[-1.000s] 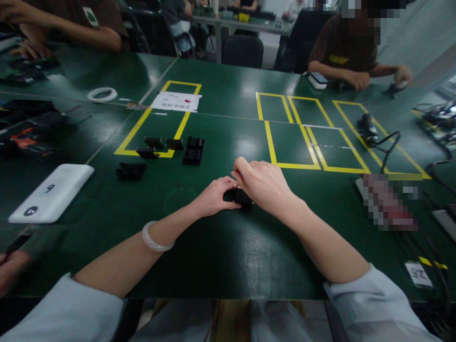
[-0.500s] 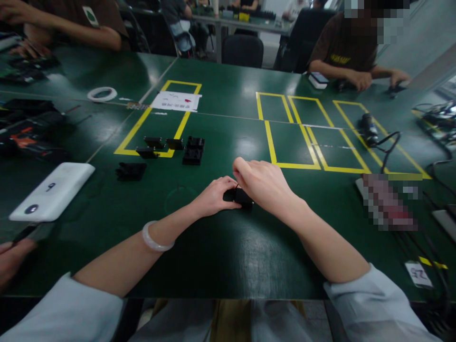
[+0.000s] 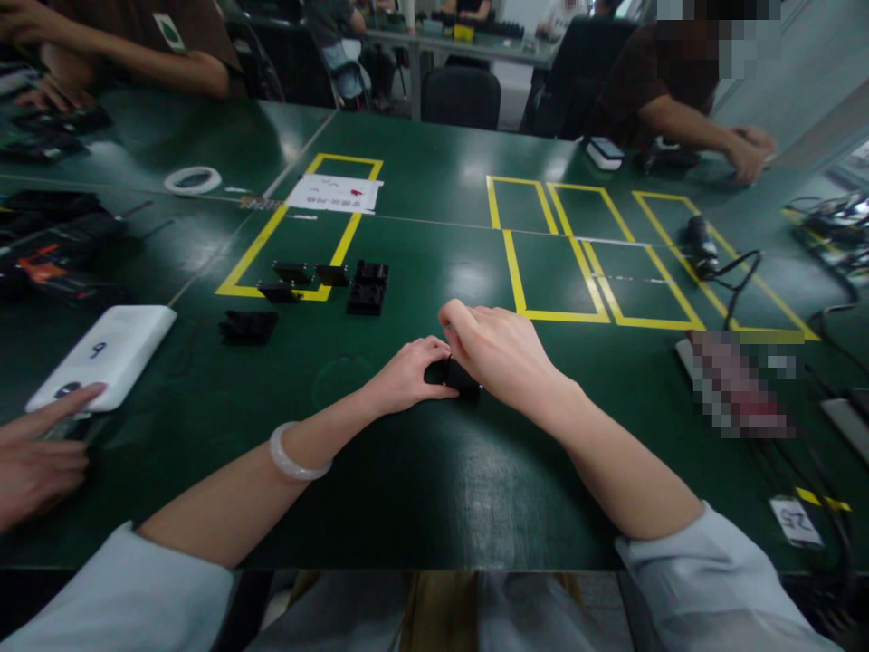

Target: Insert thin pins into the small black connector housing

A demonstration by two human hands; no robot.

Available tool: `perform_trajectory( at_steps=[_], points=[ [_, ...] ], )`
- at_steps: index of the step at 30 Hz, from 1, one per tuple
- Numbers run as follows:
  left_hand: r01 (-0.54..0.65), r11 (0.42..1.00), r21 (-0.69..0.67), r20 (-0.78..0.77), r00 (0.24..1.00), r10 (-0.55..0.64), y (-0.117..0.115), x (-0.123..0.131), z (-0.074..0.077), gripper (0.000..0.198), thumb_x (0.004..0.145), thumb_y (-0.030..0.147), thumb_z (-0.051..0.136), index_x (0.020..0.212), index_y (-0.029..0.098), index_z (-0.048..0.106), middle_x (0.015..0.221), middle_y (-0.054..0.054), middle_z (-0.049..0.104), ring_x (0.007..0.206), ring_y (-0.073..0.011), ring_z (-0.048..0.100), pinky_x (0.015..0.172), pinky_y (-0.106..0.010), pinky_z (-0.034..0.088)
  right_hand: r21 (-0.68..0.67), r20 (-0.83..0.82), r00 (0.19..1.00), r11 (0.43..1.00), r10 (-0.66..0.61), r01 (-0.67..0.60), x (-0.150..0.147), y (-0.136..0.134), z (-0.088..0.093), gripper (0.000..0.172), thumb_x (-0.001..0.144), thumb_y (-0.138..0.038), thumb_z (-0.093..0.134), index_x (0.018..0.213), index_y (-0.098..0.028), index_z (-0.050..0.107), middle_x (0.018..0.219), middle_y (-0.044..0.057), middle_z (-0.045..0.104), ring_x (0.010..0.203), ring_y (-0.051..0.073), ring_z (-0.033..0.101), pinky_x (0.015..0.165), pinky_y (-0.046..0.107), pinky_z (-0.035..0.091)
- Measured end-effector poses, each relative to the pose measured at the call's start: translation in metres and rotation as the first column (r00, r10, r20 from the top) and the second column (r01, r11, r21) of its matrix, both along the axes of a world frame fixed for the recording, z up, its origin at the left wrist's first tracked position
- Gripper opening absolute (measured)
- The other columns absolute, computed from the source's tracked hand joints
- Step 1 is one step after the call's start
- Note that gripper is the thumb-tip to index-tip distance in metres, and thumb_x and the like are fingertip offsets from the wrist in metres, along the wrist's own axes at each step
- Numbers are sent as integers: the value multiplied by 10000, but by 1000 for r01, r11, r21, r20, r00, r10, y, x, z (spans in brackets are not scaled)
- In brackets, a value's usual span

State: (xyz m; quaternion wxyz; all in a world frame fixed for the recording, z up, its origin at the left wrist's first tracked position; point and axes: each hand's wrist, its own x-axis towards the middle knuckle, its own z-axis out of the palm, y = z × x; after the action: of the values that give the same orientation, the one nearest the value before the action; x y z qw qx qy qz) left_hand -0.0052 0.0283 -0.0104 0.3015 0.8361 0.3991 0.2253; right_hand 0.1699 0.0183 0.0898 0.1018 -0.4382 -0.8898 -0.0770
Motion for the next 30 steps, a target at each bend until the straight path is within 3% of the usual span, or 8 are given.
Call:
perform_trajectory(
  at_steps=[4,10,16,22,30],
  points=[
    [6,1000,2,7,1000,-6,0,0,2,348,748,410,764,988,188,645,1177,-63,620,1141,-290,555,1009,-446,415,-12,-27,999,1000,-29,28,-1,0,0,247,950,-199,330,1096,-154,524,836,46,694,710,146,606,607,276,286],
    [2,1000,-16,-11,1000,-2,0,1,3,353,754,418,755,1005,195,645,1136,-63,630,1105,-295,571,980,-453,433,-42,3,999,998,-42,42,-1,0,1,246,987,-314,339,1032,-166,531,809,55,693,722,145,603,609,278,275],
    [18,1000,11,12,1000,-18,0,1,3,315,752,387,770,958,184,647,1159,-61,627,1132,-282,562,1000,-435,421,-57,-20,999,998,-39,38,-1,-1,1,240,959,-205,327,1091,-162,522,878,48,693,734,137,604,616,276,293],
    [1,1000,-2,0,1000,-1,0,1,2,373,754,397,765,1037,191,639,1165,-62,625,1113,-282,572,986,-436,432,-36,-21,1000,999,-21,20,0,1,1,255,988,-308,332,1031,-170,541,824,45,687,722,144,600,606,282,278],
    [11,1000,7,5,1000,-11,0,1,2,333,750,392,770,975,187,637,1168,-62,619,1141,-280,553,1004,-440,415,-37,-33,999,999,-13,11,1,1,0,246,951,-203,317,1062,-165,533,857,42,681,725,137,586,609,282,280]
  ],
)
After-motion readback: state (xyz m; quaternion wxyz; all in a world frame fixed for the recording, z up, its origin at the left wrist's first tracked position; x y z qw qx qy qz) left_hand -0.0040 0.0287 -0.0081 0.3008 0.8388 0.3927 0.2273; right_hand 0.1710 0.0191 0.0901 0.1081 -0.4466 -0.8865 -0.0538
